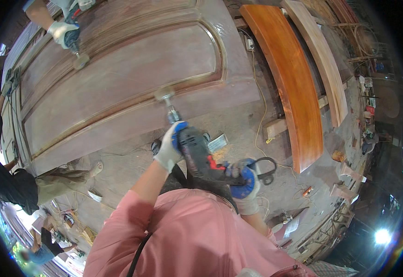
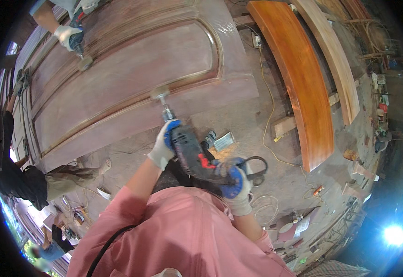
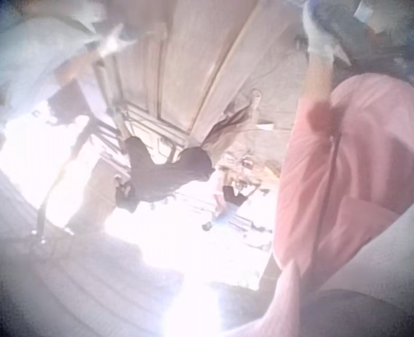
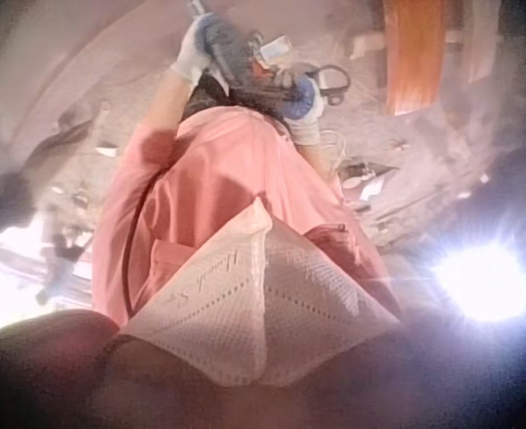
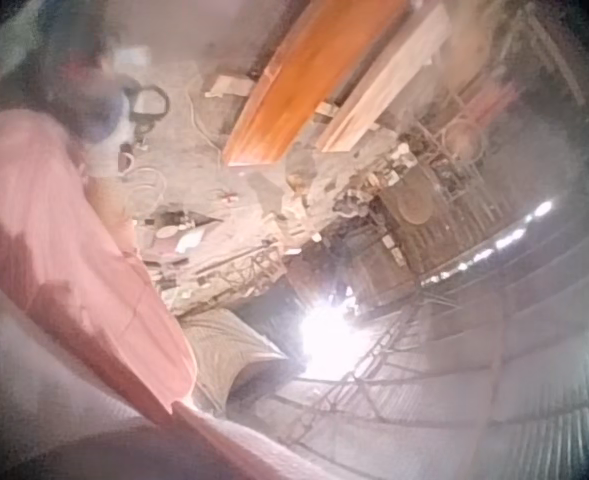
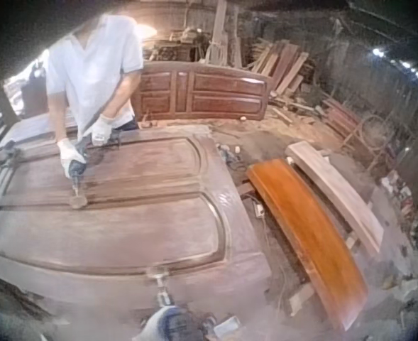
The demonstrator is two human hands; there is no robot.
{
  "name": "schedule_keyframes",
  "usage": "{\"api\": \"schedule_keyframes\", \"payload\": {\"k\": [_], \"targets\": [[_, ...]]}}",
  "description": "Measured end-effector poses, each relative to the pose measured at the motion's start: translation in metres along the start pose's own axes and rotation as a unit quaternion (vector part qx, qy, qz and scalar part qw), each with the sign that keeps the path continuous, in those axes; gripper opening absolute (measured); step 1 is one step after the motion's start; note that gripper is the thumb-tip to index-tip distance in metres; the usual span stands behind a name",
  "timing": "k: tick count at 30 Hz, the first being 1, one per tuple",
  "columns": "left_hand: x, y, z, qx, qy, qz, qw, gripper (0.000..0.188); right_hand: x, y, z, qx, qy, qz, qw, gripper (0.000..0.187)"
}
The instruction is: The person applies a brown paste filler to the grooves of a large wooden door using a small tool, then smooths the surface with a cloth. Later, the person uses a power drill with a brush attachment to polish the door surface. Another person works nearby on a similar door.
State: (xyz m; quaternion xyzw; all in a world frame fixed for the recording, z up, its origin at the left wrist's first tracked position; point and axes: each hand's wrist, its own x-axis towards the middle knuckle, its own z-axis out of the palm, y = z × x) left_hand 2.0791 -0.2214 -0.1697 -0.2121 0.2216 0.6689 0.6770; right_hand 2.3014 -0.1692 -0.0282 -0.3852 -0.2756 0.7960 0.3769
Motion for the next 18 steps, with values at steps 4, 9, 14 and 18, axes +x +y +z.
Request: {"api": "schedule_keyframes", "payload": {"k": [4, 9, 14, 18], "targets": [[0.059, -0.04, 0.029, 0.039, -0.005, -0.029, 0.999, 0.022, 0.005, -0.028, -0.042, 0.032, 0.079, -0.06, 0.995, 0.009], [0.062, -0.047, 0.04, 0.046, -0.015, 0.001, 0.999, 0.016, 0.005, -0.037, -0.027, -0.013, 0.04, -0.087, 0.995, 0.012], [0.0, -0.005, -0.009, -0.001, 0.037, 0.014, 0.999, 0.016, -0.018, 0.011, 0.003, 0.018, 0.066, -0.005, 0.998, 0.012], [-0.056, 0.038, -0.064, -0.006, 0.101, 0.048, 0.994, 0.022, -0.031, 0.06, 0.033, 0.027, -0.026, 0.041, 0.998, 0.011]]}}
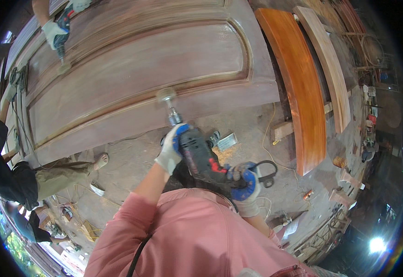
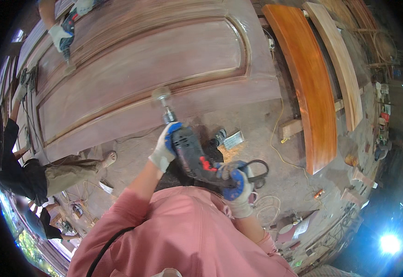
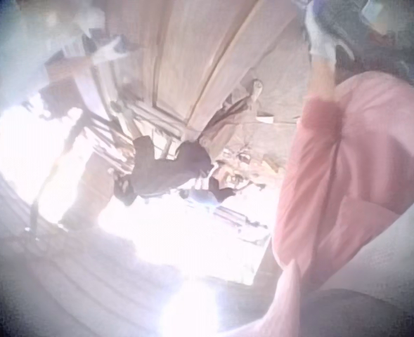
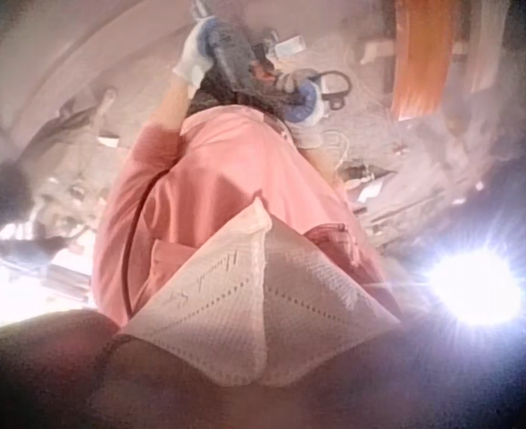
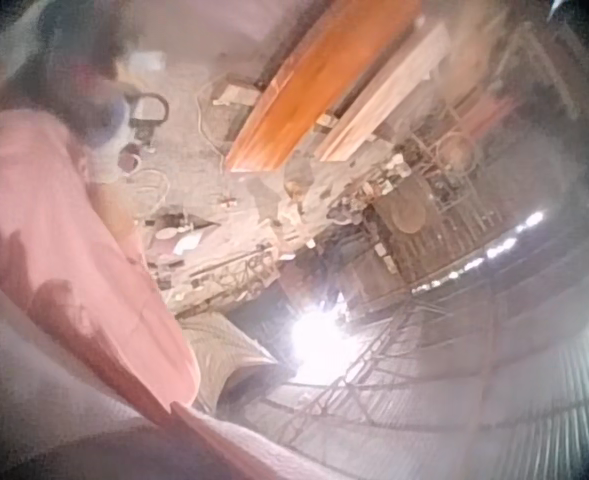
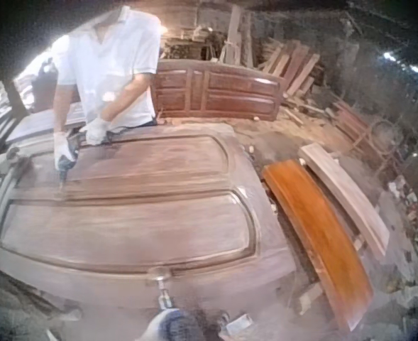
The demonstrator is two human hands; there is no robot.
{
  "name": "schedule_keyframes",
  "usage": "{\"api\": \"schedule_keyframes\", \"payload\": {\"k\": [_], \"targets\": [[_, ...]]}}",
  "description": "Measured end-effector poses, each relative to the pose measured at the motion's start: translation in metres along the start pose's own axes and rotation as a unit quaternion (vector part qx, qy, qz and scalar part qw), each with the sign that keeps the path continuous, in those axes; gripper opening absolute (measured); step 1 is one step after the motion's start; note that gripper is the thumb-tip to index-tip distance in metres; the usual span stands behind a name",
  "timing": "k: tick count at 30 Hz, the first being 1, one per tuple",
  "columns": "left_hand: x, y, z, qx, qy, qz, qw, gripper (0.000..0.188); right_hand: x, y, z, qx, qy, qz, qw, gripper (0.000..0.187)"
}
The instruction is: The person applies a brown paste filler to the grooves of a large wooden door using a small tool, then smooths the surface with a cloth. Later, the person uses a power drill with a brush attachment to polish the door surface. Another person works nearby on a similar door.
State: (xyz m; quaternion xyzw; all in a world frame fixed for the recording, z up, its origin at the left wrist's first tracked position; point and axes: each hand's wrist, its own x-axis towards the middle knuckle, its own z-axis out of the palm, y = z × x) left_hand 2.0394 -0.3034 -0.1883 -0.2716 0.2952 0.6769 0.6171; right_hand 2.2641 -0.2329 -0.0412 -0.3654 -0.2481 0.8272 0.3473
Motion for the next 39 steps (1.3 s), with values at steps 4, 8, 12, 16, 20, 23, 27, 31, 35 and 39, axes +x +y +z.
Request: {"api": "schedule_keyframes", "payload": {"k": [4, 8, 12, 16, 20, 23, 27, 31, 35, 39], "targets": [[-0.046, 0.037, -0.029, 0.01, 0.015, 0.042, 0.999, 0.022, -0.006, 0.036, 0.032, -0.014, -0.005, 0.023, 1.0, 0.012], [-0.019, 0.021, -0.017, 0.012, -0.066, 0.003, 0.998, 0.021, -0.015, 0.033, 0.015, -0.003, 0.028, -0.015, 0.999, 0.014], [0.041, -0.02, 0.021, 0.061, -0.104, -0.037, 0.992, 0.023, -0.012, -0.003, -0.005, -0.003, 0.079, -0.083, 0.993, 0.011], [0.012, -0.024, 0.029, 0.352, -0.168, 0.27, 0.88, 0.021, -0.014, -0.002, -0.006, -0.002, 0.092, -0.098, 0.991, 0.012], [-0.023, 0.025, -0.032, 0.009, -0.08, 0.004, 0.997, 0.02, -0.023, 0.04, 0.027, -0.001, 0.027, -0.023, 0.999, 0.012], [-0.063, 0.057, -0.046, 0.024, 0.015, 0.036, 0.999, 0.016, -0.024, 0.067, 0.044, -0.013, 0.0, 0.014, 1.0, 0.011], [-0.035, 0.038, -0.038, 0.025, -0.011, 0.031, 0.999, 0.016, -0.02, 0.049, 0.039, -0.029, 0.026, -0.012, 0.999, 0.013], [0.036, -0.03, 0.05, 0.079, -0.108, 0.004, 0.991, 0.023, -0.004, -0.022, -0.027, -0.007, 0.094, -0.068, 0.993, 0.011], [0.09, -0.091, 0.114, 0.089, -0.113, -0.015, 0.989, 0.02, 0.019, -0.08, -0.061, -0.021, 0.126, -0.16, 0.979, 0.012], [0.088, -0.101, 0.105, 0.144, -0.121, 0.049, 0.981, 0.02, 0.016, -0.088, -0.085, 0.003, 0.104, -0.112, 0.988, 0.012]]}}
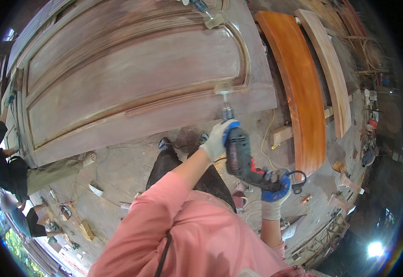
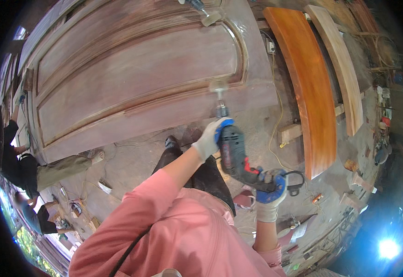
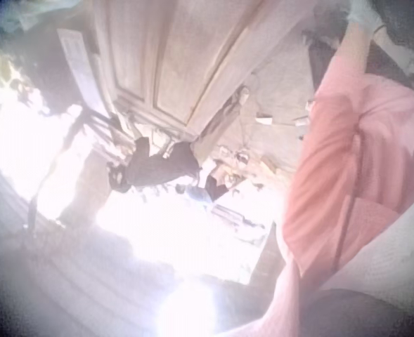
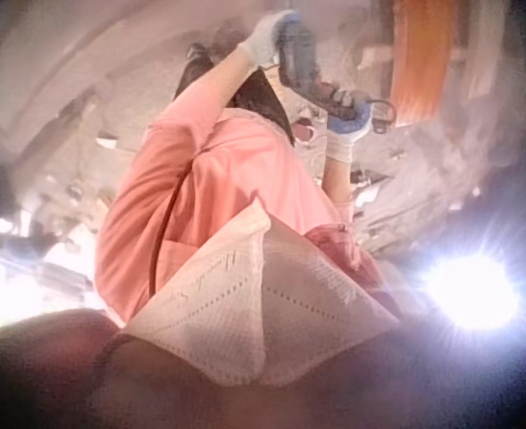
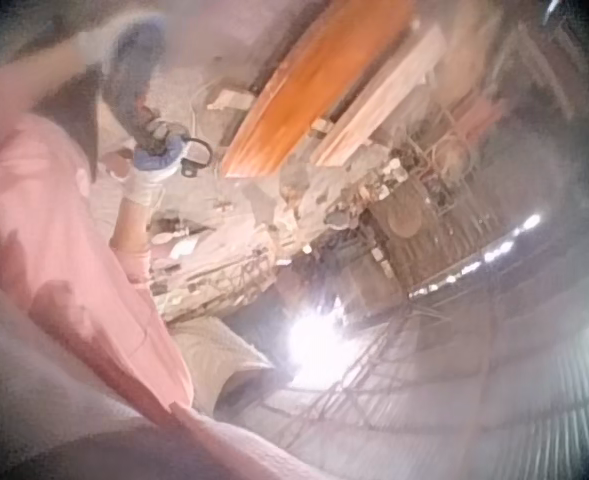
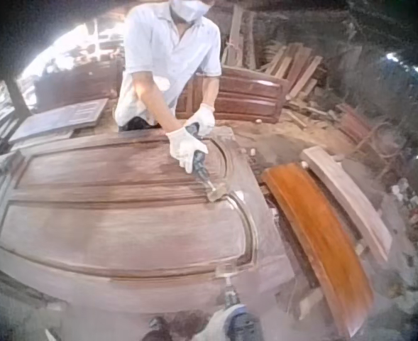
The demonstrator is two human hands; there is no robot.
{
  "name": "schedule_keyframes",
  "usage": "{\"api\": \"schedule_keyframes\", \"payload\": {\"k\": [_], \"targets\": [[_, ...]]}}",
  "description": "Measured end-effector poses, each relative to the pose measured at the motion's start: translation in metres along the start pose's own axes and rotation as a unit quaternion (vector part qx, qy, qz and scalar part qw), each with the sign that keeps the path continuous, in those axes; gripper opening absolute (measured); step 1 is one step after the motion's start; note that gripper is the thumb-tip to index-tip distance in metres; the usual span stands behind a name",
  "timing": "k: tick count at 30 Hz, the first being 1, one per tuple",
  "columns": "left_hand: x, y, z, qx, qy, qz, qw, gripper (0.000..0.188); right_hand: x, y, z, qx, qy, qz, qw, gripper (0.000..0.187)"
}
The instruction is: The person applies a brown paste filler to the grooves of a large wooden door using a small tool, then smooths the surface with a cloth. Later, the person uses a power drill with a brush attachment to polish the door surface. Another person works nearby on a similar door.
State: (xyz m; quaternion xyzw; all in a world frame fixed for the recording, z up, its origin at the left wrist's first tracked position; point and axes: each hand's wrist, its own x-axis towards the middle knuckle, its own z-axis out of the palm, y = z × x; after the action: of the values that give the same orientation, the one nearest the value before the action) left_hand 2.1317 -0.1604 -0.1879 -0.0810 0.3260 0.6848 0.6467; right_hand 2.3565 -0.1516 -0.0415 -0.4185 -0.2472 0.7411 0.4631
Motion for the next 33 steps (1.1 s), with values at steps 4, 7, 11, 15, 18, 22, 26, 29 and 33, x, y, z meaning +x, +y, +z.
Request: {"api": "schedule_keyframes", "payload": {"k": [4, 7, 11, 15, 18, 22, 26, 29, 33], "targets": [[-0.06, 0.034, -0.05, 0.126, 0.019, 0.144, 0.981, 0.019, -0.015, 0.036, 0.034, 0.0, -0.043, 0.093, 0.995, 0.013], [-0.087, 0.063, -0.077, -0.105, 0.111, -0.035, 0.988, 0.018, -0.027, 0.057, 0.052, 0.01, -0.041, 0.149, 0.988, 0.013], [-0.074, 0.051, -0.055, -0.099, 0.089, -0.031, 0.991, 0.017, -0.024, 0.05, 0.039, -0.018, -0.05, 0.093, 0.994, 0.014], [-0.051, 0.032, -0.035, -0.077, 0.055, -0.01, 0.995, 0.02, -0.023, 0.036, 0.035, -0.008, -0.064, 0.057, 0.996, 0.012], [-0.062, 0.042, -0.041, -0.064, 0.071, -0.03, 0.995, 0.02, -0.039, 0.045, 0.038, 0.005, -0.016, 0.063, 0.998, 0.01], [-0.099, 0.081, -0.105, -0.079, 0.067, -0.042, 0.994, 0.018, -0.078, 0.105, 0.069, -0.004, -0.007, 0.053, 0.999, 0.009], [-0.163, 0.13, -0.176, -0.079, 0.044, 0.028, 0.996, 0.021, -0.125, 0.167, 0.123, 0.004, -0.077, 0.078, 0.994, 0.01], [-0.208, 0.162, -0.245, -0.087, 0.078, 0.051, 0.992, 0.021, -0.165, 0.21, 0.168, -0.031, -0.115, 0.112, 0.987, 0.01], [-0.249, 0.201, -0.271, -0.087, 0.14, 0.014, 0.986, 0.023, -0.195, 0.246, 0.191, -0.02, -0.079, 0.139, 0.987, 0.009]]}}
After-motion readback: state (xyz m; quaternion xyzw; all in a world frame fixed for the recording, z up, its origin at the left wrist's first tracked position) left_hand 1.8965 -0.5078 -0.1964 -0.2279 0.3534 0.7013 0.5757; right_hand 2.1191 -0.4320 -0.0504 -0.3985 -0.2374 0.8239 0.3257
